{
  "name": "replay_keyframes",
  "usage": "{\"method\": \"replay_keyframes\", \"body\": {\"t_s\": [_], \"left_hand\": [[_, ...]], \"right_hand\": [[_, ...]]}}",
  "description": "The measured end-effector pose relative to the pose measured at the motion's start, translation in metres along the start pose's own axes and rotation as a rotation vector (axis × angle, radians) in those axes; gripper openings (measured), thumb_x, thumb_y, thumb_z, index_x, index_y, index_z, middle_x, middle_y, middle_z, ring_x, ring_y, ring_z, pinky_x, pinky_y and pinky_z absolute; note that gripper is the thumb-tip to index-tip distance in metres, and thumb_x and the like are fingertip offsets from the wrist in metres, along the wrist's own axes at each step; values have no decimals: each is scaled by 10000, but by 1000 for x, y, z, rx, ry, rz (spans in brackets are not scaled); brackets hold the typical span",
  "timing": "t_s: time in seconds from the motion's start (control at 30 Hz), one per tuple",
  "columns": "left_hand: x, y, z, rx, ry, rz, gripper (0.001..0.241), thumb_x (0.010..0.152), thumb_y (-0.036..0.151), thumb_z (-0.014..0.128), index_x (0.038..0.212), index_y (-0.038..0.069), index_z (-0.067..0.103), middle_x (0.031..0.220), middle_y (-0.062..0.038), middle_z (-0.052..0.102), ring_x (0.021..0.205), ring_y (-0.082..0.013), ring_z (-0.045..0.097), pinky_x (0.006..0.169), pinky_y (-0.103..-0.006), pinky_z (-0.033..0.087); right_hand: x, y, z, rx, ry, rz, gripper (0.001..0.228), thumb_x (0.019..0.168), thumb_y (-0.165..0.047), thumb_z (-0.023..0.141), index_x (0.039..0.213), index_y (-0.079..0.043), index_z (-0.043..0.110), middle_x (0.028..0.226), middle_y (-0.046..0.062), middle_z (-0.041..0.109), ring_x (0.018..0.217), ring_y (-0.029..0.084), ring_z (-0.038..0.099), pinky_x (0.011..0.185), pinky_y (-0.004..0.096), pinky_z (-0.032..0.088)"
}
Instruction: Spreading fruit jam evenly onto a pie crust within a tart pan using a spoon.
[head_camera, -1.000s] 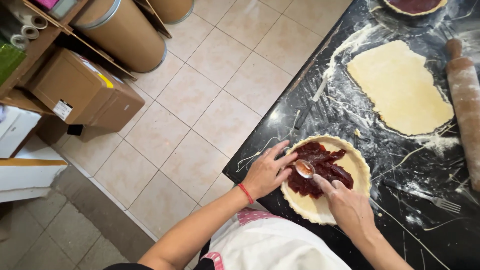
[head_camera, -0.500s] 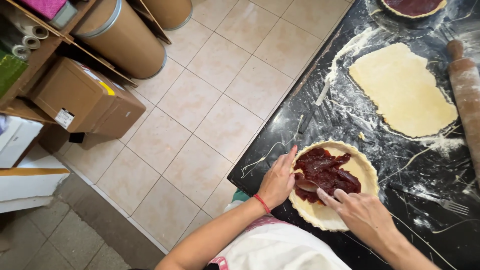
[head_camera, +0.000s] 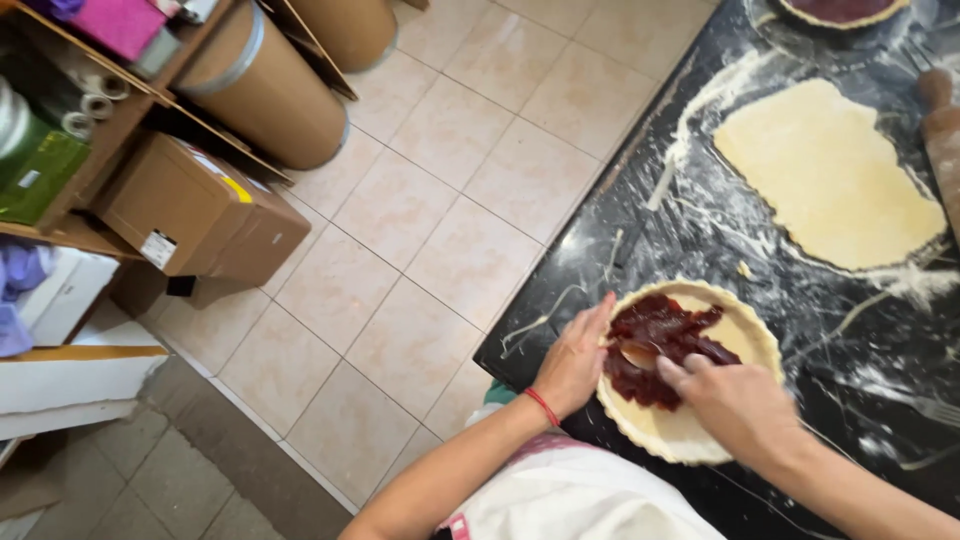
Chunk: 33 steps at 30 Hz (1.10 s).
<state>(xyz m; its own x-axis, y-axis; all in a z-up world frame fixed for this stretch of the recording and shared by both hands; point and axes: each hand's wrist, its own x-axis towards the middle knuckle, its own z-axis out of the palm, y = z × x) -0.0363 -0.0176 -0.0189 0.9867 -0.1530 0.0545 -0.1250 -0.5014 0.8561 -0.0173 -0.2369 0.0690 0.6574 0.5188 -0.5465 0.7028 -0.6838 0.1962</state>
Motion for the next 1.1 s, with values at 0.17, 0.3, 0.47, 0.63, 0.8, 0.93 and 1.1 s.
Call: {"method": "replay_keyframes", "body": {"t_s": [0.17, 0.3, 0.47, 0.63, 0.8, 0.93, 1.1], "left_hand": [[-7, -4, -3, -20, 7, 53, 802, 864, -97, 579, 1605, 69, 324, 1415, -222, 536, 1284, -411, 546, 1097, -446, 453], [-6, 0, -4, -48, 4, 54, 824, 844, -112, 576, 1608, 57, 317, 1431, -224, 529, 1295, -406, 538, 1111, -445, 440], [-1, -2, -3, -75, -5, 63, 808, 868, -101, 572, 1616, 54, 310, 1438, -222, 525, 1305, -403, 536, 1119, -434, 439], [-5, -2, -7, -74, -30, 34, 784, 884, -87, 585, 1609, 46, 317, 1450, -227, 516, 1313, -404, 532, 1126, -435, 432], [-1, -2, -7, -40, -69, 44, 762, 892, -45, 579, 1606, 34, 324, 1451, -229, 521, 1325, -412, 525, 1135, -438, 428], [8, 10, -10, -2, -207, 45, 670, 1014, 88, 611, 1609, 1, 314, 1525, -230, 445, 1396, -388, 473, 1177, -445, 385], [30, 25, -23, 695, -186, 452, 506, 909, 348, 663, 1323, 58, 650, 1624, -171, 312, 1527, -360, 221, 1174, -692, 160]], "right_hand": [[5, -4, -3, 378, 44, 206, 413, 986, -245, 494, 1367, -385, 567, 942, 1, 733, 814, 257, 769, 656, 426, 605], [13, -22, 15, 401, 146, 233, 463, 955, -161, 501, 1380, -328, 580, 808, 58, 731, 748, 260, 763, 607, 429, 595], [-5, -12, -20, 253, -4, 208, 553, 942, -121, 508, 1459, -316, 512, 825, 50, 726, 743, 226, 760, 633, 406, 604], [-2, -7, -13, 134, 4, 53, 617, 899, -130, 545, 1494, -285, 492, 921, 45, 702, 727, 208, 753, 625, 388, 605], [-3, 18, -35, 134, -59, 232, 633, 946, -131, 499, 1535, -355, 434, 1113, 46, 648, 719, 200, 747, 571, 336, 635], [-15, 19, 0, 487, -41, 504, 459, 984, -276, 497, 1429, -384, 520, 982, 36, 674, 803, 214, 749, 634, 378, 633], [-8, -7, 25, 685, 250, 488, 376, 930, -223, 528, 1280, -263, 660, 864, 73, 732, 806, 272, 750, 644, 450, 592]]}}
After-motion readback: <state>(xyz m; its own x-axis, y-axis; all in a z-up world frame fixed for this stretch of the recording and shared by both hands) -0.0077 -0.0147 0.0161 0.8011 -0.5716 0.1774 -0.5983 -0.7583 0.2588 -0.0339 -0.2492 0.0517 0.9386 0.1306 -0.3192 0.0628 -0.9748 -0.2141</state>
